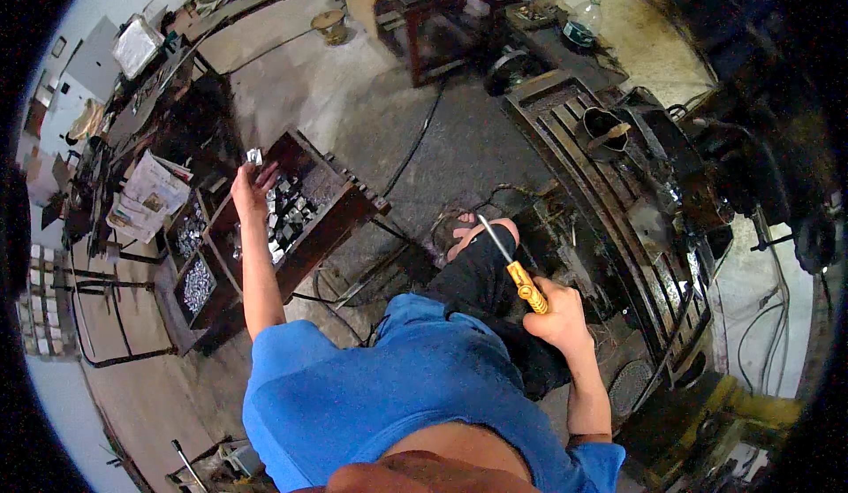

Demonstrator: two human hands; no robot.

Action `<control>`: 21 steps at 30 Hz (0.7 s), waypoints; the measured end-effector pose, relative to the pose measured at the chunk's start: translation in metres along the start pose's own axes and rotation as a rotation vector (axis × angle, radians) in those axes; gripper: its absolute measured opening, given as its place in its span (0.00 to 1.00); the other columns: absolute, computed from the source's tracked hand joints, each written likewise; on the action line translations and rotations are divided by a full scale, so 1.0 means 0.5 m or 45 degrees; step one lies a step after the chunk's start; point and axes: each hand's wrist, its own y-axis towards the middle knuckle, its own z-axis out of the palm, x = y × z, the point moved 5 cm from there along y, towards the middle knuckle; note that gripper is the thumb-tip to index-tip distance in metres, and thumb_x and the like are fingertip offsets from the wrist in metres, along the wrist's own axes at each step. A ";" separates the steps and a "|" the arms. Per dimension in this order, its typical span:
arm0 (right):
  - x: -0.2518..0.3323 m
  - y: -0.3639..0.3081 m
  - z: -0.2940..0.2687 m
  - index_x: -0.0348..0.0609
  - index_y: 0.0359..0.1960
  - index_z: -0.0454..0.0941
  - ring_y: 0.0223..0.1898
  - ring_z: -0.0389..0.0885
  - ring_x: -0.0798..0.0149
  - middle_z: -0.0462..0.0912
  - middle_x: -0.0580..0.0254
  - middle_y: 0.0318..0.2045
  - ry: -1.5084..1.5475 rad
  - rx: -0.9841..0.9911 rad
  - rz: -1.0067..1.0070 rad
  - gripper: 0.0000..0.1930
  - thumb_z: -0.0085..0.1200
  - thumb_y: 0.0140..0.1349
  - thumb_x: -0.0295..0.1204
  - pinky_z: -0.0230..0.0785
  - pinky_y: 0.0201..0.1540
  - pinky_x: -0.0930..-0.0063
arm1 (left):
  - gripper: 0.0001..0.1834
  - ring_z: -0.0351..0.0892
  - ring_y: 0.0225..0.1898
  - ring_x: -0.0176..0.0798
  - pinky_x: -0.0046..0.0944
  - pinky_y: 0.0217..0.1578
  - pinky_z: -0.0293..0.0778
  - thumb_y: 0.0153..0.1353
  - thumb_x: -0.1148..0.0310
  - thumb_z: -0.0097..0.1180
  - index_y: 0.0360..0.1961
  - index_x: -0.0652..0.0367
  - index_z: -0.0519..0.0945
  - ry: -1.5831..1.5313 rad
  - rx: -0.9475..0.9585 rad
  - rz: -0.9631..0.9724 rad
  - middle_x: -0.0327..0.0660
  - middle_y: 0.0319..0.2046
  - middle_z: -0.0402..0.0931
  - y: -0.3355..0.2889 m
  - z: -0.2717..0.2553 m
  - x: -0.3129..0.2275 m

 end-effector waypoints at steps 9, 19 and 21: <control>0.062 0.047 -0.031 0.36 0.34 0.73 0.27 0.72 0.40 0.73 0.40 0.23 -0.046 0.064 -0.071 0.22 0.49 0.32 0.32 0.65 0.30 0.58 | 0.12 0.80 0.32 0.46 0.45 0.36 0.77 0.55 0.71 0.49 0.37 0.70 0.72 -0.063 0.717 -0.298 0.50 0.29 0.76 -0.076 0.410 0.125; -0.084 0.003 -0.098 0.40 0.25 0.80 0.31 0.77 0.44 0.78 0.42 0.25 -0.345 -0.063 0.365 0.18 0.50 0.32 0.37 0.71 0.37 0.59 | 0.10 0.77 0.25 0.36 0.32 0.26 0.72 0.49 0.77 0.47 0.35 0.67 0.70 0.751 1.592 -0.344 0.43 0.25 0.75 -0.341 0.722 0.352; -0.104 -0.047 -0.130 0.40 0.25 0.80 0.32 0.77 0.44 0.77 0.41 0.25 -0.335 -0.024 0.479 0.18 0.49 0.32 0.37 0.71 0.37 0.59 | 0.12 0.77 0.25 0.37 0.35 0.25 0.73 0.47 0.80 0.48 0.36 0.70 0.69 0.879 1.762 -0.212 0.45 0.28 0.74 -0.386 0.764 0.398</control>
